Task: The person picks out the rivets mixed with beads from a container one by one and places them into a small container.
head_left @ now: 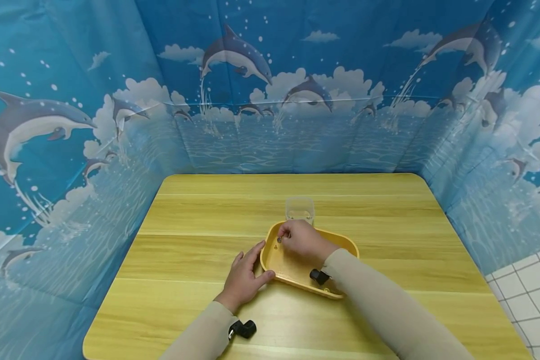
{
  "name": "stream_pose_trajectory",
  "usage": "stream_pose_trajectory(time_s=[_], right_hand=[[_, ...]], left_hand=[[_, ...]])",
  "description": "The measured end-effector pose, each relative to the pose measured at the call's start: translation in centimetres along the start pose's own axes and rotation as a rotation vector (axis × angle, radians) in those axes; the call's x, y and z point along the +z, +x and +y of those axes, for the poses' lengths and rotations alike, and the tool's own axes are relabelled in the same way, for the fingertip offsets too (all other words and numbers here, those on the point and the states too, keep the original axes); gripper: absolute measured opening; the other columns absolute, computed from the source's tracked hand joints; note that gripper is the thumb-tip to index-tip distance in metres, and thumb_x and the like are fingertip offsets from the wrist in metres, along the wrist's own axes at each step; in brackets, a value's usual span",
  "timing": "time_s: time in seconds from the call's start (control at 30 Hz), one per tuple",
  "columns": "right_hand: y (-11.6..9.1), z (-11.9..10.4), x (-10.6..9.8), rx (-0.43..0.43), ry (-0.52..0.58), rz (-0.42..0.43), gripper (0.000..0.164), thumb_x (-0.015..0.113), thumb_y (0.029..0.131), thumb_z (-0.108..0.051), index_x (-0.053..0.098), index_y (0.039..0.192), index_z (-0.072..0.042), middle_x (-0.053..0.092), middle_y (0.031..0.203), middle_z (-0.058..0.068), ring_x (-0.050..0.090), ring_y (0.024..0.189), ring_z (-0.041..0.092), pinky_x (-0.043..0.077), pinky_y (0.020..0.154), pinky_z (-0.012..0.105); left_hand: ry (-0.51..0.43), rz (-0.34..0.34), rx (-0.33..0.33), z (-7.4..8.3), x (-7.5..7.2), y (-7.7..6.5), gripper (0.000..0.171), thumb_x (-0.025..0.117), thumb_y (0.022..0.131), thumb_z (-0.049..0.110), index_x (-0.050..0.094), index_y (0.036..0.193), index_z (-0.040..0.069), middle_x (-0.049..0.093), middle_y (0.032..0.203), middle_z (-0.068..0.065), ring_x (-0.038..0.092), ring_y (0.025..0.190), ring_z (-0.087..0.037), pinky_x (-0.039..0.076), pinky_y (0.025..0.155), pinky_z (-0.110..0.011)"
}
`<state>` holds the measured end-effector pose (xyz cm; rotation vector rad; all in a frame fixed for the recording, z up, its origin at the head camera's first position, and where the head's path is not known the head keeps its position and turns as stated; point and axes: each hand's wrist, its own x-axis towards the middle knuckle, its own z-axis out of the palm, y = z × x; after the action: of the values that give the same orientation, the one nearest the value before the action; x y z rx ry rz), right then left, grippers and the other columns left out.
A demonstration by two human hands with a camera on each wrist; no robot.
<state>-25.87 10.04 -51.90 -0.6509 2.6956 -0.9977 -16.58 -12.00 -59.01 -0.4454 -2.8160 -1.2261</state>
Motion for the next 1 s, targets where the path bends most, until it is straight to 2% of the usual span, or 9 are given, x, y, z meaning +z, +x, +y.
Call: stream_pose_trajectory(time_s=[0.17, 0.4, 0.5, 0.67, 0.9, 1.0], right_hand=[[-0.1, -0.9, -1.7, -0.032, -0.029, 0.004, 0.016, 0.064, 0.095, -0.004, 0.076, 0.105, -0.006, 0.071, 0.091, -0.001, 0.059, 0.076, 0.012, 0.052, 0.071, 0.029], [0.0, -0.9, -3.5, -0.002, 0.051, 0.002, 0.019, 0.062, 0.097, -0.007, 0.075, 0.111, -0.003, 0.070, 0.085, 0.002, 0.058, 0.058, 0.011, 0.051, 0.054, 0.027], [-0.1, -1.0, -4.3, 0.012, 0.075, 0.015, 0.019, 0.062, 0.098, -0.009, 0.074, 0.112, -0.003, 0.070, 0.087, 0.003, 0.056, 0.058, 0.013, 0.052, 0.057, 0.029], [0.2, -1.0, -5.5, 0.022, 0.088, 0.045, 0.016, 0.062, 0.101, -0.011, 0.074, 0.111, -0.005, 0.070, 0.092, 0.005, 0.055, 0.068, 0.015, 0.051, 0.065, 0.029], [0.6, -0.9, -7.3, 0.081, 0.112, 0.058, 0.022, 0.059, 0.102, -0.011, 0.072, 0.118, -0.003, 0.070, 0.099, 0.009, 0.041, 0.057, 0.015, 0.045, 0.061, 0.030], [0.8, -0.7, -8.1, 0.078, 0.102, 0.073, 0.022, 0.059, 0.101, -0.011, 0.072, 0.118, -0.004, 0.070, 0.101, 0.010, 0.044, 0.059, 0.015, 0.047, 0.065, 0.031]], left_hand=[[-0.004, -0.004, -0.007, 0.0, 0.0, 0.0, 0.082, 0.076, 0.095, 0.046, 0.038, 0.164, 0.023, 0.053, 0.160, -0.003, 0.051, 0.149, -0.025, 0.016, 0.133, -0.057], [-0.003, -0.005, 0.001, 0.0, 0.0, 0.0, 0.082, 0.076, 0.096, 0.044, 0.037, 0.165, 0.024, 0.053, 0.160, -0.004, 0.051, 0.149, -0.026, 0.017, 0.132, -0.057], [0.007, -0.006, 0.010, -0.1, 0.0, 0.0, 0.082, 0.075, 0.096, 0.044, 0.036, 0.165, 0.024, 0.053, 0.161, -0.003, 0.051, 0.148, -0.026, 0.017, 0.132, -0.058], [0.003, -0.013, 0.000, -0.1, -0.1, 0.2, 0.082, 0.074, 0.096, 0.046, 0.036, 0.165, 0.024, 0.051, 0.162, -0.002, 0.050, 0.149, -0.026, 0.015, 0.133, -0.055], [0.012, -0.011, -0.001, -0.2, -0.1, 0.2, 0.084, 0.074, 0.095, 0.051, 0.036, 0.165, 0.024, 0.051, 0.163, -0.001, 0.051, 0.149, -0.026, 0.016, 0.134, -0.054], [0.009, -0.008, 0.005, -0.2, -0.1, 0.1, 0.084, 0.074, 0.095, 0.050, 0.036, 0.165, 0.025, 0.051, 0.162, -0.002, 0.051, 0.148, -0.027, 0.017, 0.133, -0.056]])
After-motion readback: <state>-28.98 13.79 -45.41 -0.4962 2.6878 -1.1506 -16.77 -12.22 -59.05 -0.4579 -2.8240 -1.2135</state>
